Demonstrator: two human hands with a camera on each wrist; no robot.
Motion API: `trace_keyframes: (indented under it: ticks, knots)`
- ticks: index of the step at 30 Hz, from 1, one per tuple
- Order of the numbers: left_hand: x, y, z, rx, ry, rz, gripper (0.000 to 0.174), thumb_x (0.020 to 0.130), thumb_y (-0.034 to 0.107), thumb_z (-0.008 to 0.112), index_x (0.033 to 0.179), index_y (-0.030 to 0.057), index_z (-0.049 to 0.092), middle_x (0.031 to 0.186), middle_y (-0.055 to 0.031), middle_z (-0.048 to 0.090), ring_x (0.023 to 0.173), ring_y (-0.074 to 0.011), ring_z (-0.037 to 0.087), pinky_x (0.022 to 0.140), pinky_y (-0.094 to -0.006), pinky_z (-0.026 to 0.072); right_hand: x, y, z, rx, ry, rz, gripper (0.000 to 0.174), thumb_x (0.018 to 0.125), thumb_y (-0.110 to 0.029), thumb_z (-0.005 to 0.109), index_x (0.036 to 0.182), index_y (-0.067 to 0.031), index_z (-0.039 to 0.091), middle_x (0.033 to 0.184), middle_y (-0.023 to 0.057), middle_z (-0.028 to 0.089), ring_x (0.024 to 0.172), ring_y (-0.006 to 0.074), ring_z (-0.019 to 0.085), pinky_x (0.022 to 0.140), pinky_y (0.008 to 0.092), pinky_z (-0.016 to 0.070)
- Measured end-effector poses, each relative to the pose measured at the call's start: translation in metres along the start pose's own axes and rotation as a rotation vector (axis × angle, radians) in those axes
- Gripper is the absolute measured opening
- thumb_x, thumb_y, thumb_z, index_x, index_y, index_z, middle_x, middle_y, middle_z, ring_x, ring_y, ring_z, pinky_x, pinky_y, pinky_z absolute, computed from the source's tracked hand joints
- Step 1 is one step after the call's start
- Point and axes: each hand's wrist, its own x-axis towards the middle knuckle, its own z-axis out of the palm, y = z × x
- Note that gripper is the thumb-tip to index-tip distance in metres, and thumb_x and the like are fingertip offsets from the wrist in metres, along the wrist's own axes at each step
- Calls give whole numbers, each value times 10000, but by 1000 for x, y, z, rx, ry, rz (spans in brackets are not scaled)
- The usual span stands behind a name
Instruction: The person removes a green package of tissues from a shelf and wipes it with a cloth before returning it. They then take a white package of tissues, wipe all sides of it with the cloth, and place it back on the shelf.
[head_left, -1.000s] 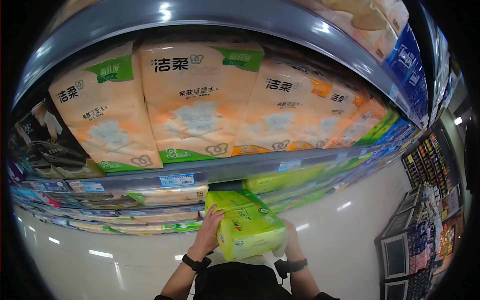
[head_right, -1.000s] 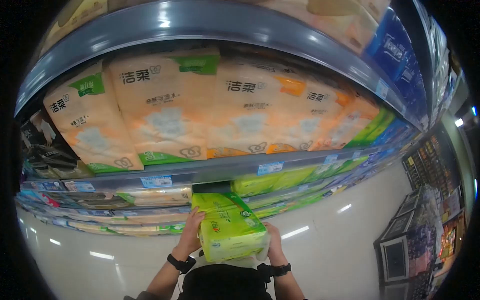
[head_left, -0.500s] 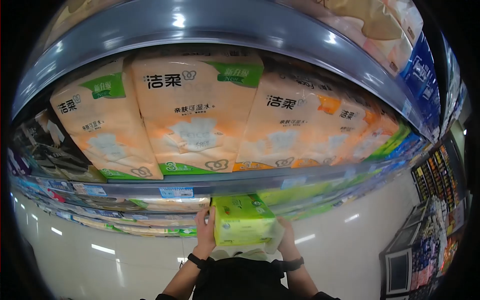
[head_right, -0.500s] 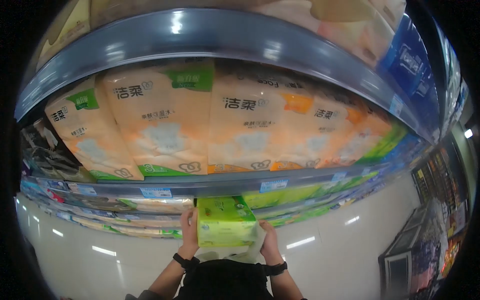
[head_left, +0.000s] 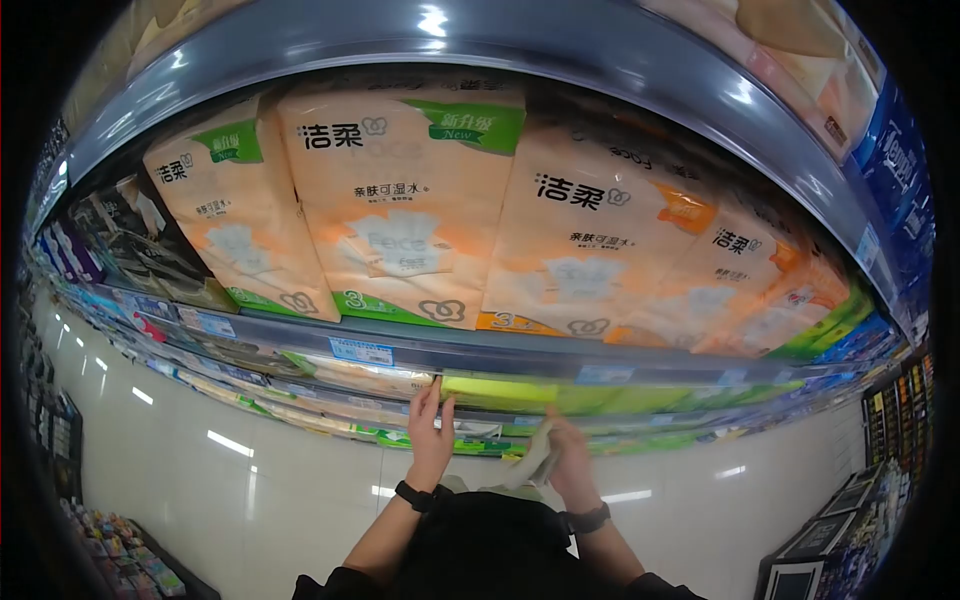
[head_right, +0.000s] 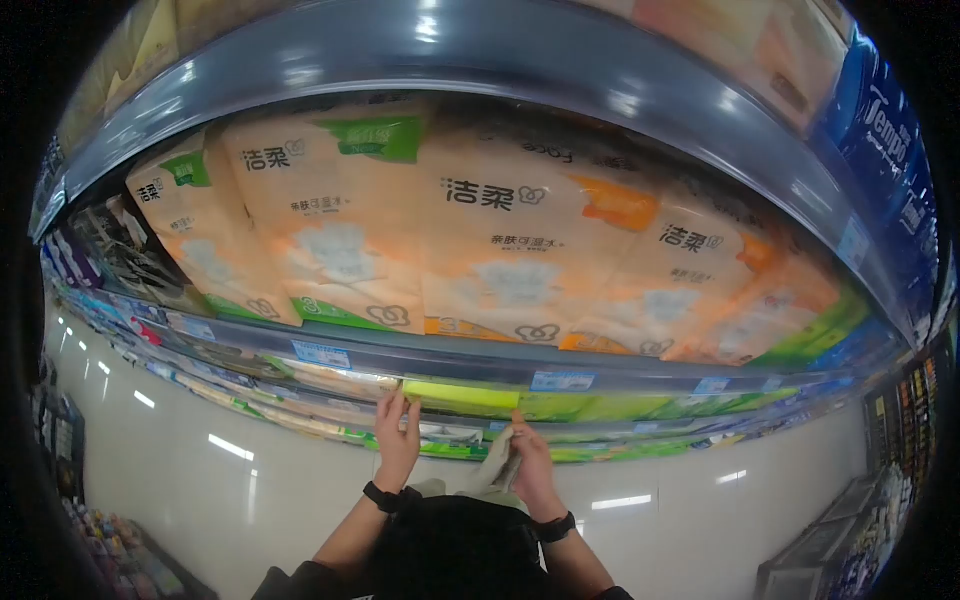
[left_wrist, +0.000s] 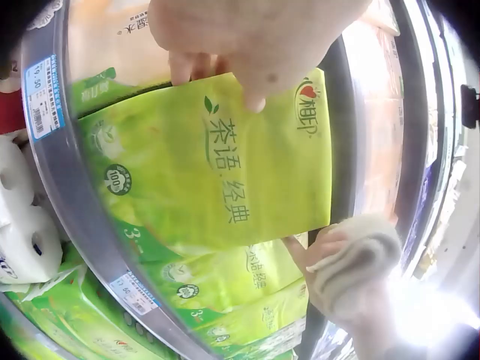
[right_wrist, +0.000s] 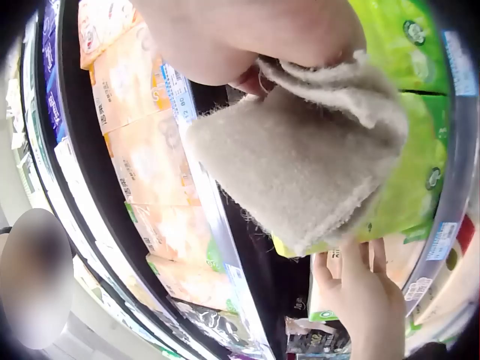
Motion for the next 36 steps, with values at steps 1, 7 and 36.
trace_keyframes:
  ticks: [1, 7, 36]
  knots:
    - [0, 2, 1, 127, -7, 68, 403, 938, 93, 645, 1315, -28, 563, 1186, -192, 614, 1072, -342, 626, 940, -387, 499, 10, 16, -17, -30, -33, -35, 250, 915, -49, 427, 1123, -4, 558, 919, 130, 611, 776, 257, 647, 740, 404, 568]
    - [-25, 6, 10, 15, -54, -25, 584, 945, 50, 577, 1470, -62, 347, 1392, -274, 486, 1271, -402, 513, 1027, -414, 445, 10, 7, -12, 62, -59, 67, 244, 900, 46, 447, 1049, 27, 640, 1600, 115, 339, 1233, 176, 527, 984, 304, 460]
    - [-20, -20, -116, 380, -613, 33, 724, 900, 197, 674, 1538, 198, 332, 1183, -175, 637, 1039, -388, 639, 844, -457, 544, -97, -28, 96, -1575, -607, -1107, 374, 868, -322, 701, 1222, -205, 691, 708, -31, 577, 577, 156, 524, 547, 291, 424]
